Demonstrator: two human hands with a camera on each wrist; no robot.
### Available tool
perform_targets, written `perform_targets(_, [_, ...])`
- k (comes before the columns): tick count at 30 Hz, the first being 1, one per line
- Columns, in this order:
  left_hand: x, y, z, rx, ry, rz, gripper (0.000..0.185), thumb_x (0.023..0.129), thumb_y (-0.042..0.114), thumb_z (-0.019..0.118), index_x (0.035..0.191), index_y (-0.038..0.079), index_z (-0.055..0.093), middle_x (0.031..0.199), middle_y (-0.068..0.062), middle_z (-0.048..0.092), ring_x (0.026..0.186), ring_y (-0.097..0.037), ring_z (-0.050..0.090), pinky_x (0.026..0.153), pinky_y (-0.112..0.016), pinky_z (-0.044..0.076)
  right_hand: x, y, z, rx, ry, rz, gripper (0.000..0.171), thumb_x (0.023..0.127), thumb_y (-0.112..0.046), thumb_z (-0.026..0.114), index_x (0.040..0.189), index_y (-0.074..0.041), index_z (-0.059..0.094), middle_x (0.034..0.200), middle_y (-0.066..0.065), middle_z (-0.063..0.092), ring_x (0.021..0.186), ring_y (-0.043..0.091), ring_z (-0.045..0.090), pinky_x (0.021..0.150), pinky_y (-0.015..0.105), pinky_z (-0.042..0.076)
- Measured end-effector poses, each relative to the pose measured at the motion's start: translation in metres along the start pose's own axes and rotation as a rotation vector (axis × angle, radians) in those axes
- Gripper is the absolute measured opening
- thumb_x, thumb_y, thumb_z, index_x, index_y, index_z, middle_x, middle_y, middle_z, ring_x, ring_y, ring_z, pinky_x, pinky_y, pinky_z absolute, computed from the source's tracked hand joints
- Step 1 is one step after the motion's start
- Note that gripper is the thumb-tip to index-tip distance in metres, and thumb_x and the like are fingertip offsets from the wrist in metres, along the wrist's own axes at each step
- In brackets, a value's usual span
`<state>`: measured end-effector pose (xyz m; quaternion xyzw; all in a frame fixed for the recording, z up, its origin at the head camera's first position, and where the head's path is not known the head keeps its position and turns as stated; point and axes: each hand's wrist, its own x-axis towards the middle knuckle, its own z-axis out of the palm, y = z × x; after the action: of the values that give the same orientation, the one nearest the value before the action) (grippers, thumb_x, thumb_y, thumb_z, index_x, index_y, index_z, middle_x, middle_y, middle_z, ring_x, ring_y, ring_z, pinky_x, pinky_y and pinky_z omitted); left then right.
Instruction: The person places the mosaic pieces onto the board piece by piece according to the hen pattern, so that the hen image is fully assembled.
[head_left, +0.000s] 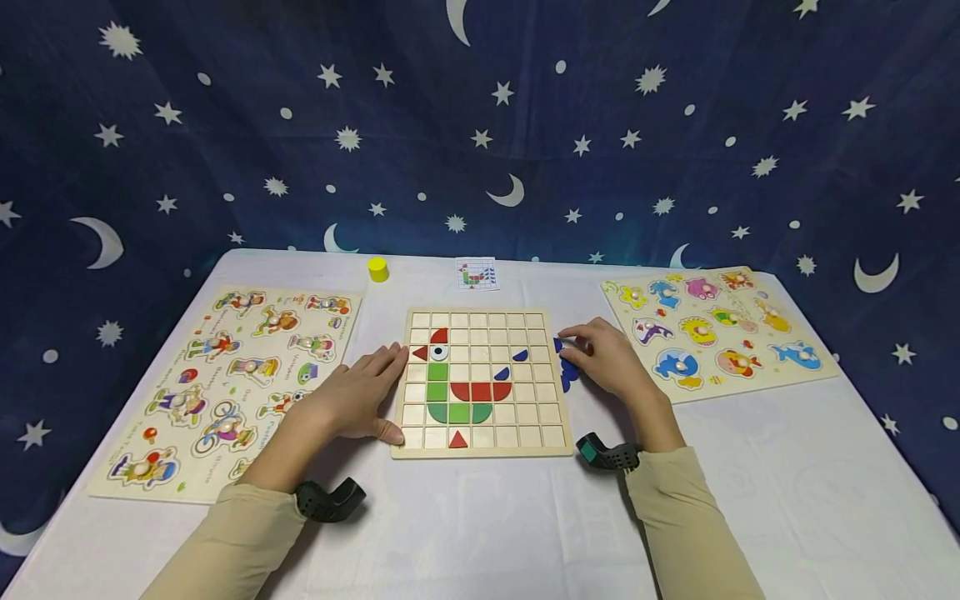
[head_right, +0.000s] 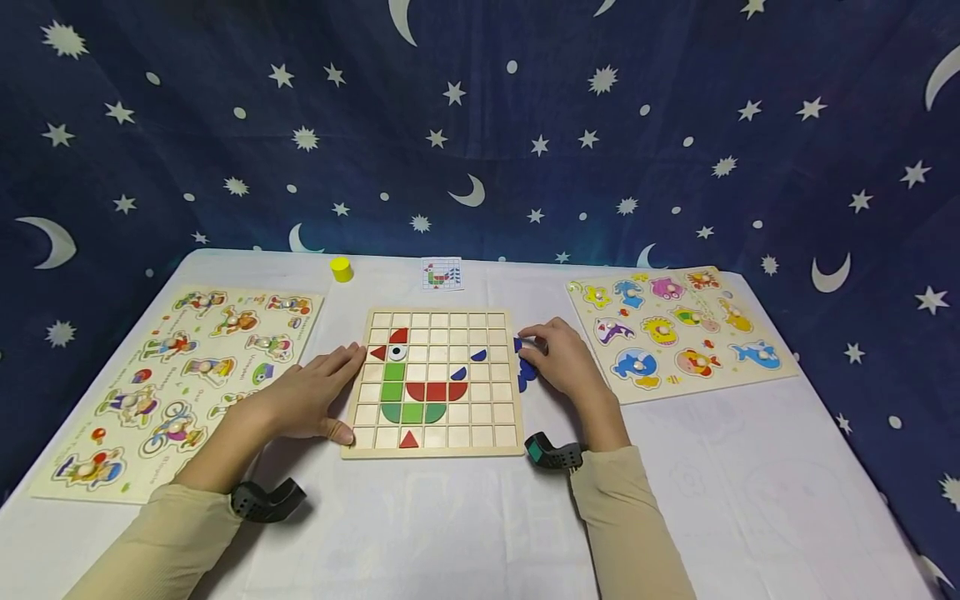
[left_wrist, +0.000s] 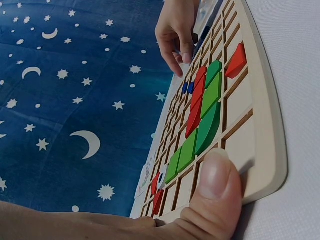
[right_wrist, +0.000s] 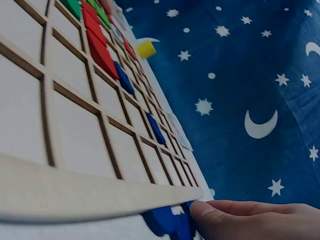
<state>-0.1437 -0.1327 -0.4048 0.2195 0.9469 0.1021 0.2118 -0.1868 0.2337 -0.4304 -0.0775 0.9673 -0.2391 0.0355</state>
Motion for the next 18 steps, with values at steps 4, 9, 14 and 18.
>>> perform_targets(4, [-0.0003,-0.0002,0.0001,0.000,-0.001,0.002,0.121,0.063,0.060,0.075,0.153,0.006,0.013,0.159,-0.017,0.013,0.145,-0.038,0.018,0.108,-0.065,0.022,0.0012,-0.0038,0.0052,-0.001,0.009,0.018,0.032,0.089,-0.023,0.067,0.118,-0.012,0.067,0.096,0.010,0.056,0.082,0.022,0.050,0.071,0.032,0.042])
perform_targets(9, [-0.0005,0.0001,-0.0004,0.001,-0.001,0.004,0.121,0.063,0.059,0.075,0.153,0.006,0.013,0.159,-0.017,0.013,0.145,-0.039,0.018,0.109,-0.065,0.022,0.0024,-0.0061,0.0086,-0.017,0.009,0.023,0.034,0.090,-0.023,0.065,0.122,-0.011,0.065,0.096,0.010,0.056,0.081,0.022,0.050,0.070,0.032,0.041])
perform_targets(14, [-0.0007,-0.0001,-0.0006,0.005,0.000,0.006,0.121,0.064,0.060,0.075,0.153,0.006,0.014,0.159,-0.017,0.013,0.145,-0.039,0.018,0.109,-0.065,0.022,0.0021,-0.0093,0.0092,-0.027,0.009,0.035,0.034,0.090,-0.024,0.064,0.122,-0.011,0.065,0.095,0.010,0.056,0.081,0.022,0.050,0.070,0.033,0.041])
perform_targets(18, [-0.0003,-0.0002,-0.0002,0.010,-0.004,0.006,0.120,0.064,0.060,0.074,0.153,0.006,0.013,0.159,-0.017,0.013,0.145,-0.039,0.018,0.109,-0.064,0.023,0.0017,-0.0100,0.0086,-0.022,0.017,0.054,0.032,0.089,-0.023,0.065,0.119,-0.010,0.064,0.093,0.010,0.056,0.080,0.022,0.050,0.071,0.033,0.041])
